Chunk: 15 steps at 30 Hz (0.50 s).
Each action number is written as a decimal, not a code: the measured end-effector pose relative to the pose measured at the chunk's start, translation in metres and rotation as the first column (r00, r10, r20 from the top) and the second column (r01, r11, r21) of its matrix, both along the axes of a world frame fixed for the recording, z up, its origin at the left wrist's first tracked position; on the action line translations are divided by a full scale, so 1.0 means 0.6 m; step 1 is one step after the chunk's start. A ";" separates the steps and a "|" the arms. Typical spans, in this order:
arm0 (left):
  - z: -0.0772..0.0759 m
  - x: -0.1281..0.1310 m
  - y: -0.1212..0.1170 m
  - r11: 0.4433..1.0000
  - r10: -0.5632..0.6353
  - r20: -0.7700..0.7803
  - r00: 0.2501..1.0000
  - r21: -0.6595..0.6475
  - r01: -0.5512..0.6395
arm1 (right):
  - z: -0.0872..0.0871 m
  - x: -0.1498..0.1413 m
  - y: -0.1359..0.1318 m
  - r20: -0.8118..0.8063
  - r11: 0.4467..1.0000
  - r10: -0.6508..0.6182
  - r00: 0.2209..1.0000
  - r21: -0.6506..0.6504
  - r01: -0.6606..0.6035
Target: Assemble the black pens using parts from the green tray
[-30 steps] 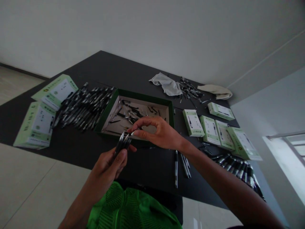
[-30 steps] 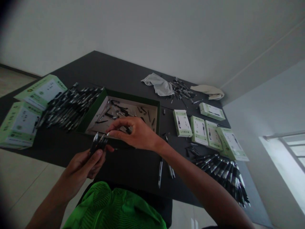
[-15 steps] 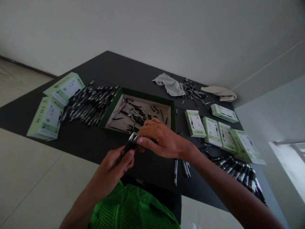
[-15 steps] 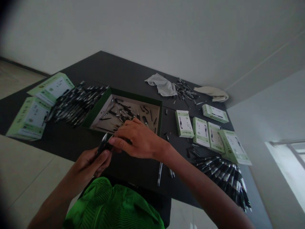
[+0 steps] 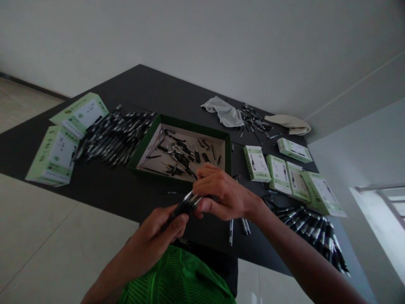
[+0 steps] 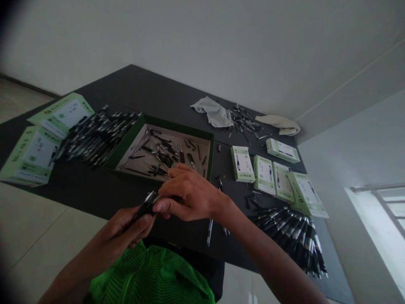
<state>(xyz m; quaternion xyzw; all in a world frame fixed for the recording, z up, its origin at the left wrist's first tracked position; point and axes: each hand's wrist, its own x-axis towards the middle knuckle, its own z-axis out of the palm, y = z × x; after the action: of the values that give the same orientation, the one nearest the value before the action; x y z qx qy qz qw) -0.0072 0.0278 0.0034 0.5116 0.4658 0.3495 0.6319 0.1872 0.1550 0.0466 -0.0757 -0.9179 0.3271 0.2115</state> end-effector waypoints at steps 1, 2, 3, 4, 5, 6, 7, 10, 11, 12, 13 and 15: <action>-0.001 0.002 -0.001 1.000 0.000 -0.005 1.000 0.001 0.000 | 0.000 0.003 -0.003 0.009 1.000 -0.028 1.000 0.011 0.028; -0.002 0.004 -0.002 1.000 0.001 -0.018 1.000 -0.002 -0.001 | 0.000 0.005 -0.006 0.011 0.999 -0.049 0.999 0.017 0.049; -0.004 0.005 -0.002 1.000 0.000 -0.034 0.999 -0.007 -0.001 | -0.001 0.007 -0.009 0.006 0.998 -0.063 0.998 0.018 0.063; -0.005 0.006 -0.003 1.000 -0.003 -0.053 0.999 -0.015 0.002 | -0.003 0.008 -0.010 -0.002 0.998 -0.069 0.998 0.014 0.069; -0.006 0.007 -0.003 1.000 -0.010 -0.070 0.998 -0.023 0.008 | -0.005 0.010 -0.011 -0.013 0.998 -0.062 0.998 0.007 0.062; -0.006 0.008 -0.003 0.999 -0.021 -0.080 0.997 -0.030 0.018 | -0.007 0.011 -0.011 -0.028 0.999 -0.048 0.998 -0.004 0.048; -0.007 0.009 -0.003 0.999 -0.032 -0.083 0.996 -0.035 0.029 | -0.010 0.012 -0.010 -0.045 0.999 -0.029 0.999 -0.020 0.028; -0.007 0.012 -0.002 0.998 -0.063 -0.058 0.996 -0.032 0.061 | -0.015 0.018 -0.010 -0.087 0.998 0.012 0.996 -0.056 -0.017; -0.007 0.014 -0.003 0.998 -0.065 -0.056 0.996 -0.031 0.063 | -0.015 0.021 -0.011 -0.084 0.998 0.003 0.996 -0.060 -0.008; -0.008 0.015 -0.003 0.998 -0.062 -0.060 0.996 -0.033 0.061 | -0.014 0.024 -0.013 -0.067 0.998 -0.019 0.998 -0.064 0.014; -0.010 0.017 -0.004 0.998 -0.057 -0.069 0.996 -0.034 0.054 | -0.013 0.026 -0.015 -0.049 0.997 -0.048 0.998 -0.062 0.045; -0.015 0.019 -0.006 0.998 -0.045 -0.092 0.995 -0.039 0.041 | -0.010 0.031 -0.020 -0.026 0.994 -0.096 0.995 -0.059 0.094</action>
<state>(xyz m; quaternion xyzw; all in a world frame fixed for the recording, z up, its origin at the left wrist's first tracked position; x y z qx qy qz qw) 0.0041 0.0242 -0.0056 0.5253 0.4898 0.3031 0.6264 0.2059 0.1429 0.0408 -0.1207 -0.9004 0.3439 0.2376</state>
